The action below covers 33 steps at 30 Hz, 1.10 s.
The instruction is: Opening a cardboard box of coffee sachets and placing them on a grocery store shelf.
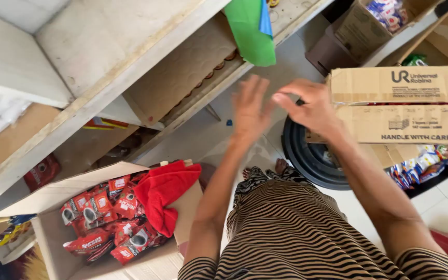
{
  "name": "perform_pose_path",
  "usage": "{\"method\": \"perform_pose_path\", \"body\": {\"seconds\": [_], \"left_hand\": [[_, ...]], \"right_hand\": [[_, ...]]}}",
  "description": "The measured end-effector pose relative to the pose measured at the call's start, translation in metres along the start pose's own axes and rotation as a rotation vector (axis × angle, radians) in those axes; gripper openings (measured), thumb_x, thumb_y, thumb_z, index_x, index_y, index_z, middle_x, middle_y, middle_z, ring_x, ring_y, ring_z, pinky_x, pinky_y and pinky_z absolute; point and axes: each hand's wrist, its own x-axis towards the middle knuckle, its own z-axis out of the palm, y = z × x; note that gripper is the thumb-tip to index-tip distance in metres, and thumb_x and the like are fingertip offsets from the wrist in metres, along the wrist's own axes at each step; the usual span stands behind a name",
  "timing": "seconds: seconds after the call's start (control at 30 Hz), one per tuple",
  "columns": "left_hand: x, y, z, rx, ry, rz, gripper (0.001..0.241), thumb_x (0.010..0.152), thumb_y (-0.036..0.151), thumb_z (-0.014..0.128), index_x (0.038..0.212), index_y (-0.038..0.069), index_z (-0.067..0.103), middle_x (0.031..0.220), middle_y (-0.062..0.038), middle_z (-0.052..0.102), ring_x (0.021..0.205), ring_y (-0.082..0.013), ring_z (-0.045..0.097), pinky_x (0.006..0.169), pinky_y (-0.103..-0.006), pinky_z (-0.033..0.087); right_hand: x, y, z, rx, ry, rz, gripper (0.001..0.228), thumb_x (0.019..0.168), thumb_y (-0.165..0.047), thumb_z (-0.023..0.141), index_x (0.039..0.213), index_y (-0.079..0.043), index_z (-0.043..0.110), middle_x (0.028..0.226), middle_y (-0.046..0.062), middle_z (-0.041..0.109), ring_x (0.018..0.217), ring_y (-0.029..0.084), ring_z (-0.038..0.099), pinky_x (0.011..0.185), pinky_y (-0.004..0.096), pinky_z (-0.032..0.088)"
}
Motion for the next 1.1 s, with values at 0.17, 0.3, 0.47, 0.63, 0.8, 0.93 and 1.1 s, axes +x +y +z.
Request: {"method": "perform_pose_path", "body": {"seconds": [0.17,0.3,0.47,0.63,0.8,0.93,1.1], "left_hand": [[-0.017,0.075,0.063,-0.467,-0.238,-0.043,0.076,0.095,0.036,0.077,0.156,0.009,0.041,0.163,-0.022,0.039,0.152,-0.0415,0.038,0.125,-0.0493,0.033],[-0.018,0.109,0.072,-0.692,-0.252,-0.052,0.095,0.087,0.035,0.082,0.160,0.003,0.029,0.164,-0.024,0.031,0.153,-0.0379,0.034,0.125,-0.0446,0.032],[-0.020,0.123,0.076,-0.778,-0.157,-0.181,0.085,0.089,0.029,0.078,0.159,0.006,0.036,0.160,-0.020,0.040,0.148,-0.0329,0.046,0.123,-0.0408,0.041],[-0.015,0.130,0.079,-0.675,-0.098,-0.274,0.082,0.083,0.028,0.081,0.151,0.005,0.043,0.148,-0.019,0.049,0.137,-0.0329,0.055,0.114,-0.0409,0.047],[-0.015,0.133,0.083,-0.599,-0.029,-0.269,0.076,0.079,0.028,0.083,0.143,0.003,0.051,0.141,-0.020,0.057,0.129,-0.0343,0.061,0.108,-0.0409,0.051],[-0.015,0.132,0.094,-0.614,0.011,-0.273,0.072,0.078,0.024,0.081,0.141,0.003,0.053,0.139,-0.019,0.058,0.126,-0.0333,0.063,0.107,-0.0394,0.053],[-0.015,0.128,0.108,-0.580,0.093,-0.234,0.058,0.081,0.018,0.077,0.133,0.001,0.060,0.135,-0.018,0.062,0.124,-0.0329,0.066,0.107,-0.0393,0.054]], "right_hand": [[-0.041,0.027,-0.092,-0.208,-0.055,0.122,0.010,0.099,-0.013,0.080,0.104,-0.005,0.076,0.101,0.011,0.075,0.091,0.024,0.072,0.083,0.036,0.058],[-0.063,0.034,-0.130,-0.393,-0.139,0.124,0.018,0.091,-0.012,0.081,0.108,-0.007,0.074,0.113,0.009,0.072,0.110,0.026,0.067,0.102,0.041,0.053],[-0.065,0.033,-0.137,-0.537,-0.239,0.110,0.036,0.084,-0.018,0.082,0.118,-0.009,0.073,0.129,0.009,0.067,0.126,0.029,0.059,0.112,0.045,0.046],[-0.055,0.042,-0.138,-0.621,-0.300,0.008,0.043,0.084,-0.026,0.080,0.124,-0.011,0.072,0.133,0.009,0.065,0.132,0.030,0.056,0.113,0.047,0.043],[-0.063,0.073,-0.131,-0.731,-0.333,-0.236,0.032,0.093,-0.025,0.074,0.121,-0.010,0.072,0.135,0.011,0.066,0.128,0.029,0.062,0.111,0.046,0.048],[-0.060,0.070,-0.126,-0.846,-0.333,-0.420,0.037,0.083,-0.020,0.075,0.117,-0.005,0.072,0.131,0.013,0.067,0.124,0.029,0.064,0.108,0.045,0.050],[-0.055,0.063,-0.124,-0.823,-0.301,-0.536,0.034,0.077,-0.013,0.076,0.109,-0.003,0.070,0.119,0.010,0.068,0.111,0.026,0.064,0.099,0.043,0.051]]}}
